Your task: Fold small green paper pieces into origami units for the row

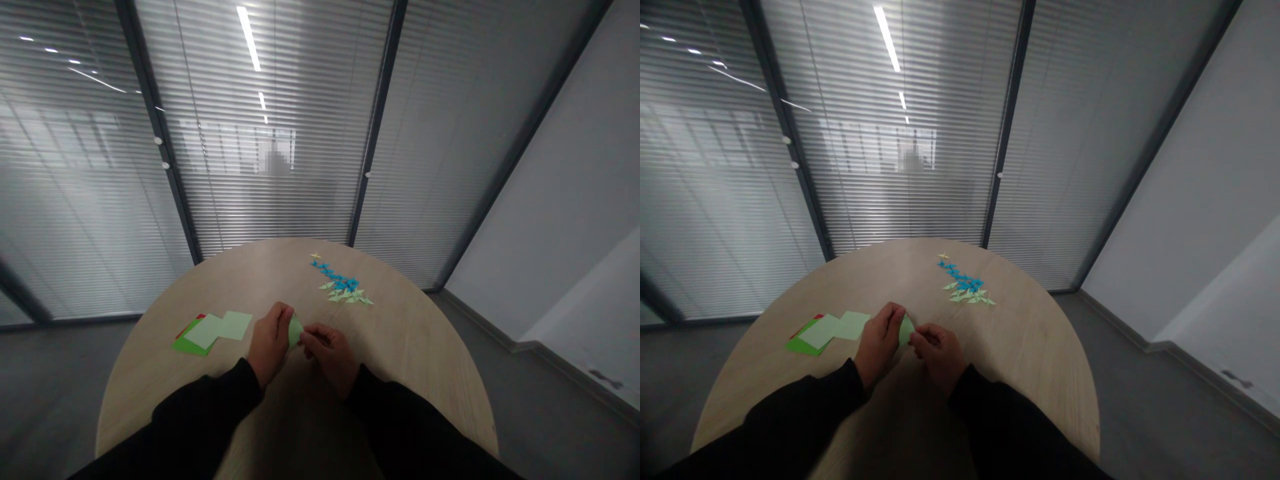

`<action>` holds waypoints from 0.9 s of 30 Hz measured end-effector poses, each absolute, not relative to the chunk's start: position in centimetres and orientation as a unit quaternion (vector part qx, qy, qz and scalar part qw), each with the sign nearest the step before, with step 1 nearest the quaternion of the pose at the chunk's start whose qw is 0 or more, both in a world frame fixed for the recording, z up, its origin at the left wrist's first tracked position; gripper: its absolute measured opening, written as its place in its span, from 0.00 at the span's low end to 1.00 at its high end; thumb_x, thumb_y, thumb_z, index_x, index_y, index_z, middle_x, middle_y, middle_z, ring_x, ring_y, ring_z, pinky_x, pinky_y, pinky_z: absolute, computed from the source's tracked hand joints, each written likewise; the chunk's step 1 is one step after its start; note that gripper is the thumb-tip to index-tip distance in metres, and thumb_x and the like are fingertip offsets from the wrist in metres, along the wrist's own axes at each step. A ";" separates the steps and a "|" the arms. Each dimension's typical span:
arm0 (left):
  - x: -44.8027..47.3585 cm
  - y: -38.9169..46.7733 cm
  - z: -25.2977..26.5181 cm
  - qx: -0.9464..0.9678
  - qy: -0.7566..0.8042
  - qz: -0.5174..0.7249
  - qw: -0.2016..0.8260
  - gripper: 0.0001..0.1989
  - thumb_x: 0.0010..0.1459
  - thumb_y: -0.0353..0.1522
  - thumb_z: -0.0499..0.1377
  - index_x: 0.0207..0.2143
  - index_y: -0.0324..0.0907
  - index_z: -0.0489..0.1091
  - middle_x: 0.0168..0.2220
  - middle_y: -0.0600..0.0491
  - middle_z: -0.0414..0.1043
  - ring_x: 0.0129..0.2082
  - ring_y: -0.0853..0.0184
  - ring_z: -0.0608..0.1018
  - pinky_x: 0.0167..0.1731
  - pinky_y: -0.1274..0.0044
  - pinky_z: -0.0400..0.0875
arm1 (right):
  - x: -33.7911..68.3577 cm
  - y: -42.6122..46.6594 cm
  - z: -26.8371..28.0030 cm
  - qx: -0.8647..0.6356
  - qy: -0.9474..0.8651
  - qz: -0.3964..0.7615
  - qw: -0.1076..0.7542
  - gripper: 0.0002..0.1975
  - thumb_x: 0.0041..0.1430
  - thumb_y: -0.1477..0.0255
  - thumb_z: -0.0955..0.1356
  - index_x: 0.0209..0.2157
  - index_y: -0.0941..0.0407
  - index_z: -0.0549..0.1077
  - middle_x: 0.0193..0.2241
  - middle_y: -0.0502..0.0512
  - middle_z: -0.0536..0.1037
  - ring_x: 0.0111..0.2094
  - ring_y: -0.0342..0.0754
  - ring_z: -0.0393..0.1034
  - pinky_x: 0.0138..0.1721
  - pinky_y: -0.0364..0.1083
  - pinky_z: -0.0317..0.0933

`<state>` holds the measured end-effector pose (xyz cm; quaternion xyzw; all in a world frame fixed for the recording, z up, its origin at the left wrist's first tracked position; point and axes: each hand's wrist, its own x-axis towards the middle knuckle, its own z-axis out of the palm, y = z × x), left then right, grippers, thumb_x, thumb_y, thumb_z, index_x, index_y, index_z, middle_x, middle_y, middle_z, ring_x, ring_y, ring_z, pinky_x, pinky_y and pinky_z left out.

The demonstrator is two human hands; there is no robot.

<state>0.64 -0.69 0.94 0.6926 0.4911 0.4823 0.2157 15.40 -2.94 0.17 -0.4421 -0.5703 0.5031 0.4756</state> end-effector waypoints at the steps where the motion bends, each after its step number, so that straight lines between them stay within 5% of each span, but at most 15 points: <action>1: 0.6 -0.7 0.9 0.692 0.490 0.482 0.219 0.16 0.66 0.40 0.46 0.29 0.43 0.63 0.22 0.58 0.63 0.23 0.68 0.67 0.25 0.77 0.56 | 15.4 -3.0 0.3 -0.445 -0.573 0.501 0.472 0.14 0.53 0.60 0.68 0.29 0.58 0.74 0.20 0.48 0.69 0.23 0.42 0.62 0.26 0.42 0.56; 5: 0.7 -0.6 0.8 0.679 0.484 0.493 0.248 0.16 0.66 0.41 0.47 0.29 0.42 0.63 0.22 0.59 0.61 0.23 0.68 0.66 0.24 0.77 0.57 | 15.7 -2.8 0.3 -0.453 -0.584 0.478 0.474 0.14 0.54 0.61 0.68 0.28 0.59 0.75 0.20 0.48 0.69 0.23 0.42 0.62 0.27 0.42 0.56; 11: 1.1 -1.5 0.9 0.636 0.442 0.546 0.319 0.18 0.61 0.41 0.55 0.49 0.42 0.60 0.32 0.56 0.66 0.27 0.70 0.69 0.26 0.79 0.63 | 16.2 -2.4 -0.4 -0.488 -0.590 0.391 0.511 0.16 0.53 0.58 0.70 0.27 0.59 0.75 0.22 0.50 0.73 0.23 0.43 0.63 0.25 0.42 0.56; 15: 1.5 -2.1 0.8 0.614 0.418 0.519 0.424 0.17 0.60 0.43 0.56 0.45 0.41 0.64 0.32 0.55 0.67 0.28 0.69 0.71 0.28 0.78 0.66 | 16.3 -2.6 -0.2 -0.515 -0.622 0.297 0.510 0.17 0.51 0.57 0.72 0.23 0.58 0.74 0.19 0.49 0.71 0.21 0.42 0.62 0.24 0.42 0.55; 19: 1.2 -1.9 0.3 0.595 0.386 0.489 0.508 0.17 0.62 0.45 0.53 0.37 0.40 0.68 0.29 0.55 0.69 0.27 0.70 0.71 0.28 0.78 0.67 | 16.7 -2.6 0.2 -0.490 -0.635 0.335 0.494 0.16 0.47 0.59 0.74 0.22 0.57 0.72 0.18 0.48 0.70 0.21 0.42 0.62 0.23 0.41 0.56; 24: 0.4 -1.1 -0.3 0.578 0.388 0.500 0.515 0.16 0.58 0.43 0.59 0.39 0.39 0.68 0.27 0.54 0.72 0.25 0.69 0.74 0.27 0.77 0.69 | 17.8 -1.8 0.4 -0.426 -0.594 0.415 0.542 0.13 0.53 0.62 0.71 0.34 0.55 0.69 0.22 0.47 0.72 0.22 0.43 0.67 0.25 0.42 0.62; 27: 0.2 -1.1 -0.1 0.572 0.379 0.522 0.507 0.20 0.56 0.41 0.61 0.48 0.41 0.63 0.25 0.57 0.72 0.22 0.69 0.75 0.24 0.78 0.70 | 18.7 -1.5 0.9 -0.409 -0.657 0.338 0.535 0.07 0.55 0.68 0.68 0.36 0.54 0.72 0.25 0.50 0.74 0.24 0.44 0.69 0.27 0.43 0.64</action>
